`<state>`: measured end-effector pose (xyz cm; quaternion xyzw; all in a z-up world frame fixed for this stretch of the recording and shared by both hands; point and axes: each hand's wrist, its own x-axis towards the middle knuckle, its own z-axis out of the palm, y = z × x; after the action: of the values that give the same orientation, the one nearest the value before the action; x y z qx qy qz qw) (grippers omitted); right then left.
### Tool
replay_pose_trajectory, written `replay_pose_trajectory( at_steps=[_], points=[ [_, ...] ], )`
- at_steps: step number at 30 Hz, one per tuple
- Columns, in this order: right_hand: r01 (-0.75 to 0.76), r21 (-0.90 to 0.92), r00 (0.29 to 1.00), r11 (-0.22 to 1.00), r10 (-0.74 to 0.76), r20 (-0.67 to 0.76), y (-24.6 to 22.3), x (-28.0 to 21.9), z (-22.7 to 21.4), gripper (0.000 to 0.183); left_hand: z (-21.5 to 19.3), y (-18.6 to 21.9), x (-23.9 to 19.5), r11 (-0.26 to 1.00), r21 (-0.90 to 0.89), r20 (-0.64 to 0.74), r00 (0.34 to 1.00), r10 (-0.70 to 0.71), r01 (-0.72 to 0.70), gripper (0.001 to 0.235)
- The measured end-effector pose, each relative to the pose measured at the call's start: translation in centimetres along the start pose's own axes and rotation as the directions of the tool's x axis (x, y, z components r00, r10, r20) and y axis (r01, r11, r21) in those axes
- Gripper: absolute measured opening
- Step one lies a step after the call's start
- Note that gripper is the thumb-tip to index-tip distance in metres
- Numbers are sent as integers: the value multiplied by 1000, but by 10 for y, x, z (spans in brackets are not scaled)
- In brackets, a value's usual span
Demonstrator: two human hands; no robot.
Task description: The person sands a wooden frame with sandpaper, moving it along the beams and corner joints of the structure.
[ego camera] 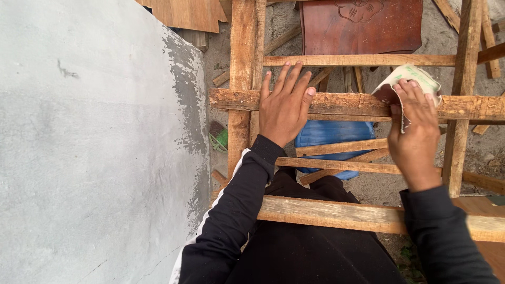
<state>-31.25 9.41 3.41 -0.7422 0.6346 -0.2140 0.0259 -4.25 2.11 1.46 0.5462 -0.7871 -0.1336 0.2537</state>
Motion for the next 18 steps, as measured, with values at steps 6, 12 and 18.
replay_pose_trajectory(
  at_steps=[6, 12, 18],
  points=[
    [118, 143, 993, 983, -115, -27, -87, 12, 50, 53, -6, -2, 0, 1000, -9, 42, 999, 9, -9, 45],
    [-34, 46, 992, 998, 29, 120, -13, 4, -4, 49, -8, -4, 0, 999, -27, 60, 998, 26, -25, 44],
    [33, 104, 999, 994, -35, 17, -70, 9, 36, 58, -5, -3, 1, 1000, -16, 108, 994, -4, 6, 41]
  ],
)
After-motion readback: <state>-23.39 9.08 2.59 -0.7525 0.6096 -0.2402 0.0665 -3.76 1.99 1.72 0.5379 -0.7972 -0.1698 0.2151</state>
